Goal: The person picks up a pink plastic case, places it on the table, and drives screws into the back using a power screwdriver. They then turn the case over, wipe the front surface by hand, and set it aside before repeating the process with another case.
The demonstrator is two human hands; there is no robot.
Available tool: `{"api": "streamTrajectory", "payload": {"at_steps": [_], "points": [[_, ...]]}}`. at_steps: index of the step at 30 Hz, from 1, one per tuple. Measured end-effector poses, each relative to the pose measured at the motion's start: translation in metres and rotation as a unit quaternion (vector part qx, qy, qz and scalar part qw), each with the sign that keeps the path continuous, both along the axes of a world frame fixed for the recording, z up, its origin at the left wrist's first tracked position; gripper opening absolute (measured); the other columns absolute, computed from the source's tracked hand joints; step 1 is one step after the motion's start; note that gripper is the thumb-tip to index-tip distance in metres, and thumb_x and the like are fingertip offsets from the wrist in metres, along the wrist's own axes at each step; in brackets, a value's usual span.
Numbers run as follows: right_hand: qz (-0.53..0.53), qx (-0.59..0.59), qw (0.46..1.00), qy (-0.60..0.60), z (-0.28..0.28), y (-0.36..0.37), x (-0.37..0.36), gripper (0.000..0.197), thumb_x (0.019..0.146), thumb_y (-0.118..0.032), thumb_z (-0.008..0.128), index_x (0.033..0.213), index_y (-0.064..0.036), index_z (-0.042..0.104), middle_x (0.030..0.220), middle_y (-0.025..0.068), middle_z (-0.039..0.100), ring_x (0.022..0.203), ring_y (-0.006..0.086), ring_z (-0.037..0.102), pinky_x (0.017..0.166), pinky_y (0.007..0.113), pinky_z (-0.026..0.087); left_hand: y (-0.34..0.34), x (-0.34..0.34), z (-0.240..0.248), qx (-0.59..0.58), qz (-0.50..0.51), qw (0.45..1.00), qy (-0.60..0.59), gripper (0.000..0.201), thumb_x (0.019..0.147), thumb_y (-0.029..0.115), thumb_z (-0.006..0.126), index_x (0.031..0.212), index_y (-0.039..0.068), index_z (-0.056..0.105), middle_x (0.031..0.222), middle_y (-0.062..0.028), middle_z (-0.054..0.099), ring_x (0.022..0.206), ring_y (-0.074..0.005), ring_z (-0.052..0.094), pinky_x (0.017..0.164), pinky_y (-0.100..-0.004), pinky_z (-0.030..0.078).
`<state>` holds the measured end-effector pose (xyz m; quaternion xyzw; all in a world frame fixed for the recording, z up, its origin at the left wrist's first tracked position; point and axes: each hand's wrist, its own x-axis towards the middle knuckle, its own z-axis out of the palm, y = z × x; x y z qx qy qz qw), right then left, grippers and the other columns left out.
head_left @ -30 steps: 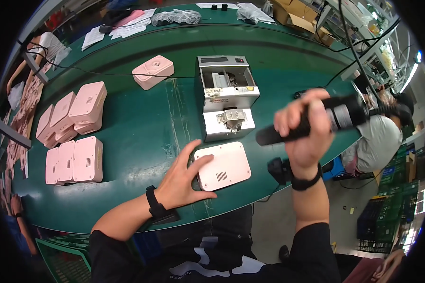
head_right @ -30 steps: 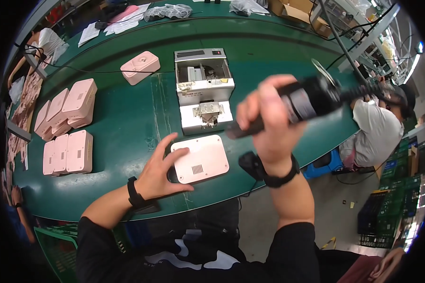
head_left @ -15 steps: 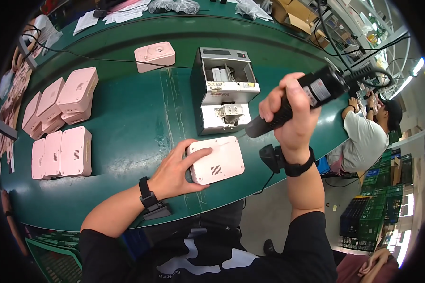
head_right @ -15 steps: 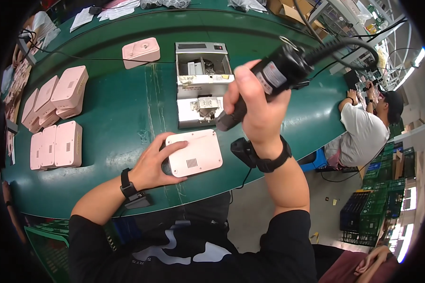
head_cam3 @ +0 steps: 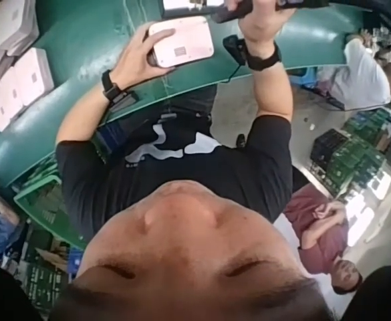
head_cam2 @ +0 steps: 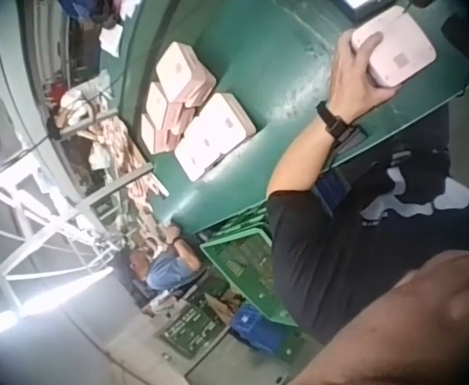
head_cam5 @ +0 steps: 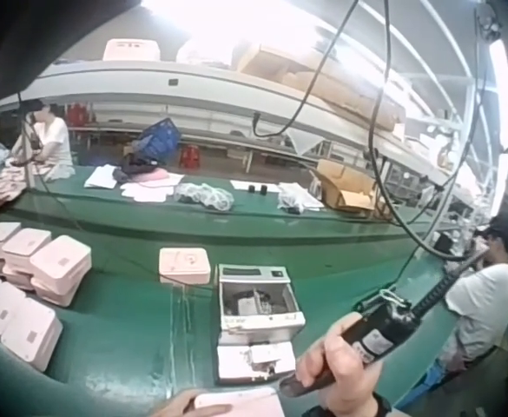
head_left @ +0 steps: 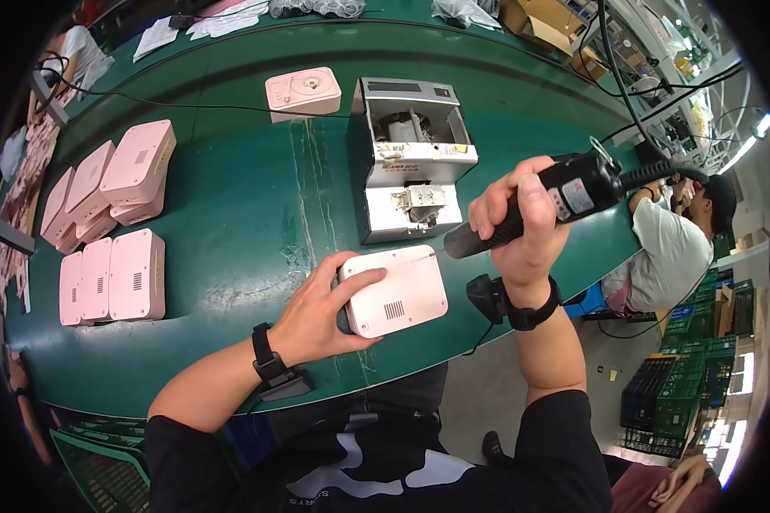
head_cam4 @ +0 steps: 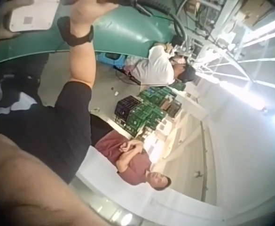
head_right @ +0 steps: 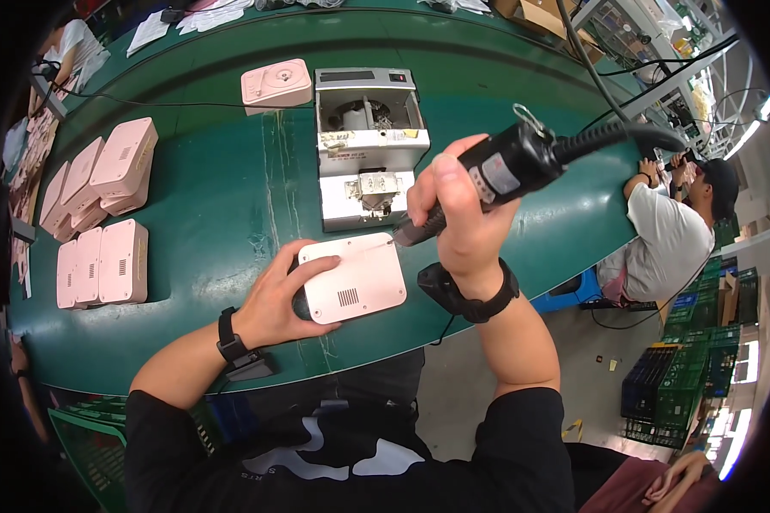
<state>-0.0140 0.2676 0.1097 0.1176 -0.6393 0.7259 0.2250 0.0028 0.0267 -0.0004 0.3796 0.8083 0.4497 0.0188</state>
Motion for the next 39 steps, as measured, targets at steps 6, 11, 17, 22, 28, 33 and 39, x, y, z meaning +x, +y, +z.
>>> {"api": "streamTrajectory", "payload": {"at_steps": [6,11,17,22,28,33,39], "points": [[0.009,0.016,1.0,0.016,0.001,-0.006,0.0,0.015,0.093,-0.019,0.053,0.091,-0.0054,0.047,0.059,0.0068,0.049,0.045,0.0164,0.046,0.048,0.035,0.044,-0.002,0.001,0.001,0.001,-0.001,1.0,0.012,0.083,0.061,0.025,0.088,0.136,0.02,0.052,0.134,-0.0186,0.043,0.115,-0.0395,0.054,0.096,-0.0442,0.049],[-0.002,0.029,0.999,0.023,0.029,-0.016,-0.009,0.017,0.094,-0.02,0.054,0.094,-0.0043,0.048,0.059,0.0068,0.049,0.046,0.0168,0.048,0.048,0.035,0.044,-0.004,0.003,-0.001,0.006,-0.006,1.0,0.016,0.084,0.061,0.025,0.088,0.136,0.02,0.052,0.134,-0.0184,0.042,0.116,-0.0395,0.053,0.096,-0.0444,0.049],[-0.025,0.053,0.998,0.033,0.038,-0.026,-0.033,0.018,0.096,-0.022,0.051,0.096,-0.0044,0.049,0.059,0.0069,0.05,0.046,0.0176,0.048,0.048,0.035,0.044,-0.004,0.003,-0.002,0.007,-0.006,1.0,0.014,0.085,0.061,0.025,0.088,0.137,0.021,0.051,0.134,-0.0176,0.043,0.116,-0.0393,0.053,0.097,-0.0449,0.049],[0.039,0.008,0.999,0.007,0.03,-0.031,-0.013,0.018,0.096,-0.023,0.05,0.097,-0.0047,0.048,0.059,0.0069,0.049,0.045,0.0172,0.047,0.049,0.035,0.044,-0.005,0.001,-0.003,0.007,-0.008,1.0,0.008,0.086,0.06,0.025,0.088,0.138,0.022,0.05,0.133,-0.017,0.043,0.115,-0.0388,0.054,0.097,-0.0449,0.049],[0.056,-0.012,0.998,-0.012,0.018,-0.045,-0.009,0.017,0.095,-0.021,0.049,0.097,-0.005,0.047,0.059,0.0074,0.048,0.046,0.0168,0.046,0.049,0.035,0.044,-0.006,0.0,-0.005,0.005,-0.009,1.0,0.0,0.086,0.06,0.024,0.088,0.138,0.022,0.051,0.133,-0.0162,0.043,0.115,-0.0378,0.053,0.097,-0.045,0.048],[0.066,0.015,0.998,-0.009,0.01,-0.041,-0.012,0.016,0.094,-0.021,0.05,0.094,-0.0052,0.046,0.059,0.0075,0.048,0.047,0.0169,0.046,0.049,0.035,0.044,-0.004,0.001,-0.005,0.016,-0.008,1.0,0.005,0.087,0.06,0.023,0.088,0.138,0.022,0.051,0.133,-0.0159,0.043,0.116,-0.0371,0.052,0.098,-0.0453,0.047],[0.072,-0.007,0.997,-0.014,0.003,-0.042,-0.012,0.017,0.095,-0.022,0.05,0.093,-0.0052,0.045,0.06,0.0075,0.048,0.047,0.0168,0.046,0.049,0.035,0.044,-0.005,0.0,-0.005,0.019,-0.01,1.0,0.009,0.087,0.06,0.024,0.088,0.138,0.021,0.051,0.134,-0.0158,0.043,0.116,-0.0367,0.052,0.098,-0.0453,0.047]]}}
